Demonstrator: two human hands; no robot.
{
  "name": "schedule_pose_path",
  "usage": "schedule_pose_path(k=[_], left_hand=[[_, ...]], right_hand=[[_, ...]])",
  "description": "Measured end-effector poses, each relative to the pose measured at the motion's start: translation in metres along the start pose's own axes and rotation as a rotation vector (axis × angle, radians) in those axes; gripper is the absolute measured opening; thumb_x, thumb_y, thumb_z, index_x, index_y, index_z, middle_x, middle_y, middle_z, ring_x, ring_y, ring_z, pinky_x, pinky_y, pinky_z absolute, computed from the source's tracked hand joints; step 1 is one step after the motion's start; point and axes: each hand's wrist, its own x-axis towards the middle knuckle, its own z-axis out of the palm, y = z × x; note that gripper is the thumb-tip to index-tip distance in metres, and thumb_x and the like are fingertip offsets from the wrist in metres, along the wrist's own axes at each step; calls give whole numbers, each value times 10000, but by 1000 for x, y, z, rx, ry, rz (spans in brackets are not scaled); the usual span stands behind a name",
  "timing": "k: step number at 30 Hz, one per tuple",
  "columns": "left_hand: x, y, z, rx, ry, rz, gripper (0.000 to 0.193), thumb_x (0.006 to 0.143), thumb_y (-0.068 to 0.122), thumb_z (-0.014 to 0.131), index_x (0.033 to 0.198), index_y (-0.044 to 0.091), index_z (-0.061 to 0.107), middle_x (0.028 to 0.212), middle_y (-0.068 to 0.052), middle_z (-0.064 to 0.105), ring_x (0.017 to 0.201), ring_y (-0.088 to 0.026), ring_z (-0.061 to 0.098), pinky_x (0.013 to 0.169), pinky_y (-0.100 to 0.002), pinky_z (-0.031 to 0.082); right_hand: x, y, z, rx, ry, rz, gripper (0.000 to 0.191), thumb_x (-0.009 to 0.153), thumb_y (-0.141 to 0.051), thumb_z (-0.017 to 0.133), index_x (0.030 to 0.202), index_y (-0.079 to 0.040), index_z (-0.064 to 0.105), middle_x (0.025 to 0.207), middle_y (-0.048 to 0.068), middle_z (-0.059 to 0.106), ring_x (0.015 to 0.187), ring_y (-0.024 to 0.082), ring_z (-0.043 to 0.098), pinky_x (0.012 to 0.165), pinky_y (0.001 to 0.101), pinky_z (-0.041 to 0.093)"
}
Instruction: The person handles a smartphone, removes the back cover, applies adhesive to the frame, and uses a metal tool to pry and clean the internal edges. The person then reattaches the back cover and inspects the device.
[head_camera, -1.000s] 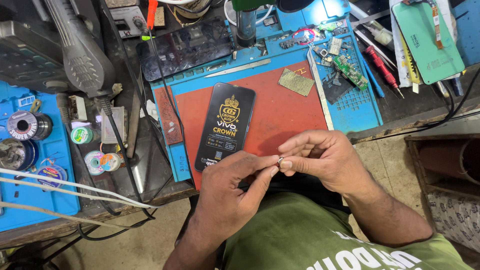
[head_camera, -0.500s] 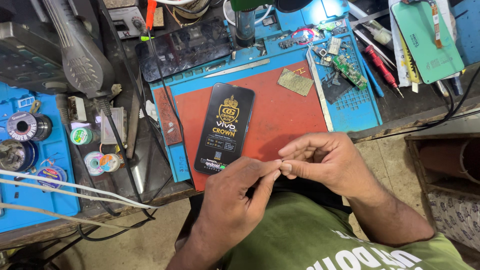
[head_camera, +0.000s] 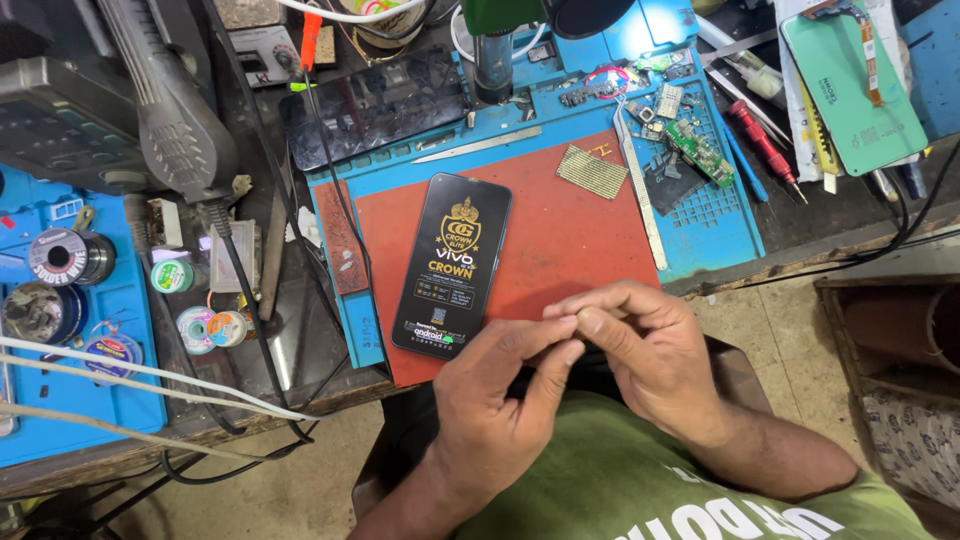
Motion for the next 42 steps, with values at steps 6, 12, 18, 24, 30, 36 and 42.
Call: schedule_pose_path(k=[6, 12, 18, 24, 30, 36, 42], left_hand=[[31, -8, -38, 737, 76, 70, 681, 900, 320, 830, 1418, 39, 489, 1263, -172, 679, 1056, -353, 697, 819, -427, 572], [52, -14, -48, 860, -48, 88, 942, 747, 371, 865, 1473, -15, 405, 1354, -225, 614, 1173, -402, 628, 925, -475, 534], [78, -11, -53, 770, -200, -280, 1059, 675, 358, 920, 1498, -18, 369, 1037, -195, 727, 933, -352, 708, 789, -448, 545], [82, -30, -72, 118, -48, -300, 393, 986, 156, 712, 1335, -4, 628, 1024, -54, 792, 856, -93, 726, 757, -249, 561], [57, -48, -77, -357, 151, -188, 382, 976, 41, 720, 1300, -7, 524, 1158, -56, 686, 1051, -112, 667, 962, -267, 554], [34, -45, -81, -218, -42, -486, 576, 901, 35, 727, 1442, -32, 537, 1153, -78, 733, 1023, -118, 685, 890, -274, 557], [13, -39, -50, -755, 184, -420, 620, 886, -19, 750, 1439, -35, 470, 1250, -87, 686, 1150, -167, 677, 1029, -337, 544]], right_hand=[[15, -1, -29, 65, 48, -223, 72, 1061, -45, 611, 1105, 8, 633, 1076, 238, 752, 981, 303, 767, 935, 460, 633], [19, -3, -45, -280, 72, -242, 132, 1045, -8, 648, 1168, 24, 684, 1006, 134, 732, 938, 185, 712, 896, 334, 590], [15, -7, -39, -521, -68, -273, 109, 1062, -53, 615, 1122, -5, 692, 1078, 85, 716, 1033, 151, 687, 942, 288, 560], [20, -15, -32, -565, -49, -256, 106, 1040, -45, 631, 1091, -9, 716, 1010, 61, 687, 931, 133, 655, 856, 269, 545], [22, -17, -29, -676, -35, -261, 132, 1009, -34, 652, 1109, 0, 731, 988, 76, 712, 931, 133, 670, 845, 259, 541], [22, -12, -28, -384, 83, -37, 257, 919, 11, 704, 1173, -28, 689, 998, 82, 756, 948, 125, 729, 849, 242, 577], [19, -10, -24, -486, 67, -121, 132, 889, 44, 780, 1019, 36, 755, 994, 114, 776, 920, 131, 733, 811, 258, 596]])
